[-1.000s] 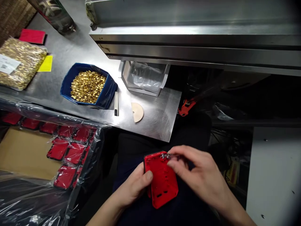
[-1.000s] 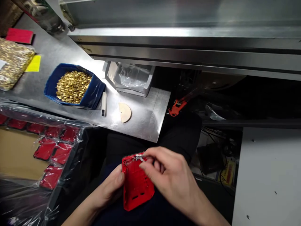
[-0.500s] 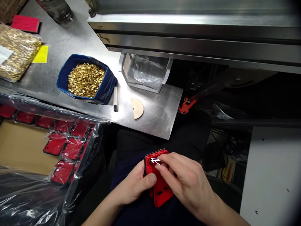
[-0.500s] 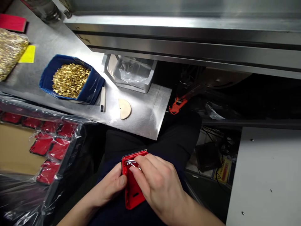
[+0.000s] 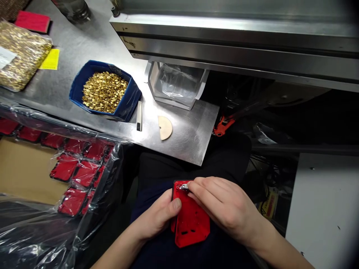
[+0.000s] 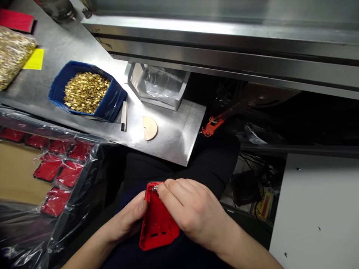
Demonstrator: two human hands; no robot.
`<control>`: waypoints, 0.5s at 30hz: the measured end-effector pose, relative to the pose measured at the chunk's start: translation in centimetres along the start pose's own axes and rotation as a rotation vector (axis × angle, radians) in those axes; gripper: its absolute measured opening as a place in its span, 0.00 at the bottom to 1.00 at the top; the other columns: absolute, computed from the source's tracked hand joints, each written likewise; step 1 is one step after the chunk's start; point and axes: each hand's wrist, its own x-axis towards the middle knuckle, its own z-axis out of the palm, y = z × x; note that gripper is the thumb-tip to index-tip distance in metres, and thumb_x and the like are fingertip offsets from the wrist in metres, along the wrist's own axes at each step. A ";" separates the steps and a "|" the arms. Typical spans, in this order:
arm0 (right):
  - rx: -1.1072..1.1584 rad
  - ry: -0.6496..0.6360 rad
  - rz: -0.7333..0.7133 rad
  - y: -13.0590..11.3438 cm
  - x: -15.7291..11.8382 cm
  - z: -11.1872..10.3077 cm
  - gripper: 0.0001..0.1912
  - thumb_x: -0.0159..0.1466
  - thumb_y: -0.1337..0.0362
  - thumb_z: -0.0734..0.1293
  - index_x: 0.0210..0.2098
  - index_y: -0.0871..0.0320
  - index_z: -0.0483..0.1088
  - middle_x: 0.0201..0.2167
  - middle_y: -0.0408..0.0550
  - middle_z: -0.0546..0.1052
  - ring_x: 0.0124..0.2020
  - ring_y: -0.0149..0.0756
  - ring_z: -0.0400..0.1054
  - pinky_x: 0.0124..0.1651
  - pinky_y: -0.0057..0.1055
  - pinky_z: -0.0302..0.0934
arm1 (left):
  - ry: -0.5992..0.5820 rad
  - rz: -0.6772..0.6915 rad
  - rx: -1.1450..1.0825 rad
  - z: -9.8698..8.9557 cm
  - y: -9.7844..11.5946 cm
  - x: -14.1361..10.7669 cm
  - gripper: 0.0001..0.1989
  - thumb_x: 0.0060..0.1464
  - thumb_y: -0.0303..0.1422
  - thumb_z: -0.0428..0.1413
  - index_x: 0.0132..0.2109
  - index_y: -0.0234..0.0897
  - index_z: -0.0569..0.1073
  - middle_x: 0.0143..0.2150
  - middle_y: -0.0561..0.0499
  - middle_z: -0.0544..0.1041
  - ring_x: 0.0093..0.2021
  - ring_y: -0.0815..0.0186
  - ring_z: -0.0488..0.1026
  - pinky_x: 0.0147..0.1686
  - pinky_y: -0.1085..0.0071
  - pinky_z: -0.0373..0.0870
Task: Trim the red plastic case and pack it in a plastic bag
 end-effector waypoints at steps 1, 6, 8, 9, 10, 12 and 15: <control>-0.002 -0.002 -0.004 0.0 0.0 0.0 0.14 0.70 0.74 0.67 0.55 0.68 0.70 0.44 0.56 0.81 0.43 0.42 0.76 0.47 0.39 0.73 | -0.003 -0.003 0.004 0.0 0.0 0.0 0.32 0.63 0.51 0.56 0.67 0.38 0.65 0.60 0.38 0.76 0.58 0.46 0.74 0.59 0.51 0.68; 0.004 -0.018 -0.014 0.3 0.1 0.0 0.13 0.70 0.73 0.67 0.54 0.68 0.71 0.42 0.54 0.81 0.41 0.41 0.77 0.46 0.38 0.73 | -0.019 -0.005 0.012 0.0 0.0 0.1 0.36 0.63 0.52 0.57 0.69 0.39 0.61 0.60 0.38 0.75 0.59 0.46 0.74 0.60 0.51 0.66; -0.020 -0.007 -0.031 0.3 0.2 0.1 0.13 0.70 0.74 0.67 0.54 0.69 0.71 0.42 0.55 0.82 0.41 0.42 0.77 0.46 0.39 0.74 | -0.021 -0.005 0.015 0.0 0.0 0.1 0.36 0.62 0.52 0.57 0.69 0.39 0.61 0.60 0.38 0.75 0.59 0.47 0.73 0.60 0.52 0.66; -0.033 0.003 -0.046 0.3 0.3 0.1 0.13 0.70 0.74 0.67 0.54 0.69 0.71 0.42 0.56 0.82 0.41 0.42 0.77 0.46 0.39 0.74 | -0.019 -0.007 0.023 -0.1 0.0 0.1 0.36 0.62 0.53 0.57 0.68 0.39 0.62 0.60 0.38 0.75 0.58 0.47 0.73 0.59 0.53 0.67; -0.043 0.012 -0.065 0.4 0.3 0.1 0.13 0.70 0.74 0.66 0.53 0.70 0.71 0.41 0.56 0.82 0.41 0.43 0.77 0.45 0.39 0.74 | -0.015 -0.011 0.029 -0.1 0.0 0.1 0.36 0.61 0.53 0.58 0.68 0.39 0.63 0.60 0.38 0.75 0.58 0.47 0.73 0.58 0.53 0.68; -0.044 0.030 -0.111 0.5 0.2 0.2 0.13 0.69 0.75 0.66 0.53 0.71 0.71 0.40 0.57 0.82 0.40 0.43 0.77 0.43 0.39 0.74 | -0.007 -0.022 0.031 -0.2 0.0 0.1 0.35 0.61 0.54 0.57 0.67 0.38 0.64 0.60 0.39 0.75 0.56 0.49 0.74 0.56 0.55 0.69; 0.051 0.149 -0.090 1.4 0.1 0.5 0.13 0.68 0.75 0.68 0.53 0.69 0.72 0.41 0.55 0.82 0.41 0.40 0.77 0.44 0.35 0.73 | 0.000 -0.046 0.024 -0.4 0.0 0.1 0.34 0.61 0.54 0.58 0.64 0.37 0.67 0.57 0.39 0.77 0.51 0.52 0.76 0.51 0.59 0.70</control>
